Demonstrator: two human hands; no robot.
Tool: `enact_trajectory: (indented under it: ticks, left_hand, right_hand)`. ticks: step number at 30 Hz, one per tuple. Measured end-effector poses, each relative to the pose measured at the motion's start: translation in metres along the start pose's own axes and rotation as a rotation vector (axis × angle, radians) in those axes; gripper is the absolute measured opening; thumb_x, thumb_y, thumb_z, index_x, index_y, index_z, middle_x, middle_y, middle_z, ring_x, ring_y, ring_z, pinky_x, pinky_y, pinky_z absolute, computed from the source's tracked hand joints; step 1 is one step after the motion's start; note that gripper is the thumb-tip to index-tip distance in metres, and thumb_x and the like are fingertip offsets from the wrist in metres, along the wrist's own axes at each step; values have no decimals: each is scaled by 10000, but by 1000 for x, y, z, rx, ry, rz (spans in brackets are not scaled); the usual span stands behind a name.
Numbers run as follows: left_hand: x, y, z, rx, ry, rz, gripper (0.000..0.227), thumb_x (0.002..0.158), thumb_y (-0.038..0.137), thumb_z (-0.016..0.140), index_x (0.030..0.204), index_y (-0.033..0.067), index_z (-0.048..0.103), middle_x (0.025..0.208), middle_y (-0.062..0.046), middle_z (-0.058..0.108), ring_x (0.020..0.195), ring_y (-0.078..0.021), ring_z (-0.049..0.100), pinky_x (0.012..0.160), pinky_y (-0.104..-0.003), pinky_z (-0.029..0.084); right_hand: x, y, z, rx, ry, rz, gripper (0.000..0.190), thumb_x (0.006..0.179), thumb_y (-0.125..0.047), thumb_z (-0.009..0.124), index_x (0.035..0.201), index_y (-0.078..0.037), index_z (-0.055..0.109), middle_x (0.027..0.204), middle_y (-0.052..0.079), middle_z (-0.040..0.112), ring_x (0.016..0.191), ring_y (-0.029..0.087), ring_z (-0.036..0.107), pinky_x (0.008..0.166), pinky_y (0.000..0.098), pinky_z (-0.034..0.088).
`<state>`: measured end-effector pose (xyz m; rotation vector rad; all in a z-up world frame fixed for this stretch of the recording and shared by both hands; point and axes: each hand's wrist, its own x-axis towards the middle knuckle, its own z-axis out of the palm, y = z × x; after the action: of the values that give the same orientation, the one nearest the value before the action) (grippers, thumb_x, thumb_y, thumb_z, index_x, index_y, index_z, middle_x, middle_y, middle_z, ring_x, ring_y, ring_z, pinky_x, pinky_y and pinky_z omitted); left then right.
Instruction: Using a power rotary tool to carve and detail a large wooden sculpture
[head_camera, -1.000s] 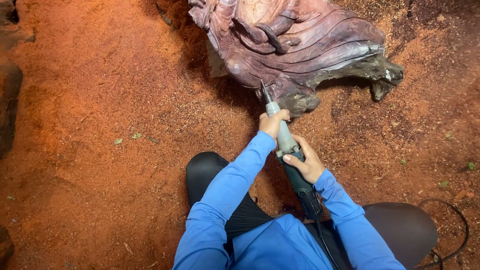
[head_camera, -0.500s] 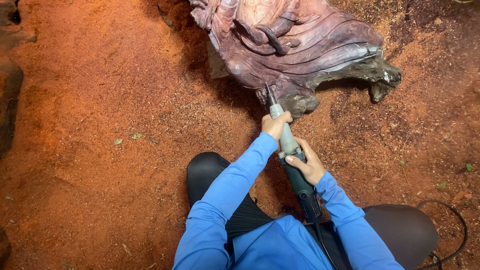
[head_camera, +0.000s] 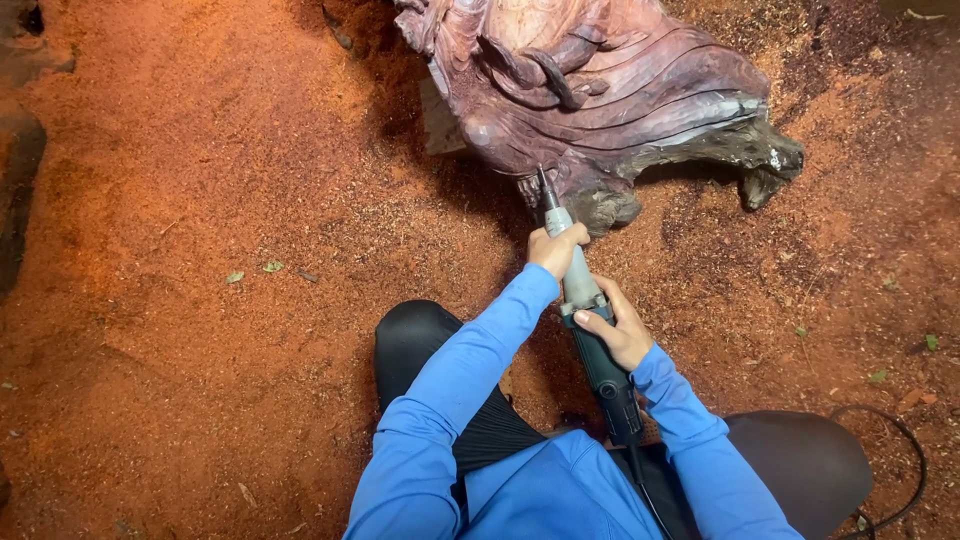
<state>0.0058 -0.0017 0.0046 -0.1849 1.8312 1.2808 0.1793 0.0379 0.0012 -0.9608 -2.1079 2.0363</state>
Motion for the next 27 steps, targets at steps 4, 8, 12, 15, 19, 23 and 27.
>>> enact_trajectory:
  ticks: [4, 8, 12, 15, 19, 23, 27]
  left_hand:
    - [-13, 6, -2, -24, -17, -6, 675, 599, 278, 776, 1153, -87, 654, 1038, -169, 627, 1060, -279, 614, 923, -452, 513]
    - [-7, 5, -1, -44, -12, -8, 714, 590, 291, 783, 1183, -83, 646, 1068, -182, 644, 1080, -289, 626, 935, -455, 513]
    - [-2, 4, 2, -28, -10, -1, 741, 589, 288, 794, 1205, -94, 642, 1106, -193, 649, 1115, -302, 632, 952, -456, 511]
    - [-2, 2, -2, 9, -31, -19, 758, 609, 306, 785, 1242, -79, 625, 1150, -183, 641, 1138, -303, 621, 970, -471, 510]
    - [-1, 3, 1, 5, -29, -18, 742, 617, 292, 779, 1240, -83, 626, 1172, -196, 631, 1160, -313, 612, 986, -468, 501]
    - [-20, 20, -3, -52, -29, -32, 814, 621, 292, 782, 1302, -94, 561, 1217, -219, 589, 1195, -317, 572, 1021, -486, 468]
    - [-23, 23, -5, -65, -22, -35, 791, 605, 296, 787, 1260, -91, 573, 1172, -201, 574, 1168, -308, 566, 998, -466, 469]
  right_hand:
    - [-1, 7, -1, 2, -18, -1, 696, 825, -448, 763, 1446, -216, 551, 1162, 207, 602, 1116, 325, 568, 1003, 501, 435]
    - [1, 7, -1, 5, -23, -12, 699, 826, -457, 767, 1444, -212, 550, 1169, 209, 597, 1110, 331, 572, 1001, 506, 435]
    - [3, 7, -1, 2, -19, -28, 707, 829, -453, 765, 1448, -193, 543, 1176, 219, 588, 1116, 339, 564, 1002, 515, 428]
    - [0, 9, -2, -7, -27, 4, 704, 841, -477, 752, 1462, -224, 538, 1202, 222, 599, 1138, 354, 577, 1012, 516, 425]
    - [2, 7, -3, -15, -27, -3, 705, 838, -470, 755, 1457, -211, 537, 1198, 232, 591, 1142, 361, 574, 1014, 526, 424]
    - [4, -1, -1, -17, -29, -25, 724, 831, -472, 762, 1461, -197, 535, 1201, 234, 594, 1133, 363, 576, 1013, 530, 427]
    - [6, -4, -1, -10, -40, -39, 731, 816, -450, 780, 1463, -208, 541, 1199, 204, 595, 1132, 329, 565, 1022, 502, 425]
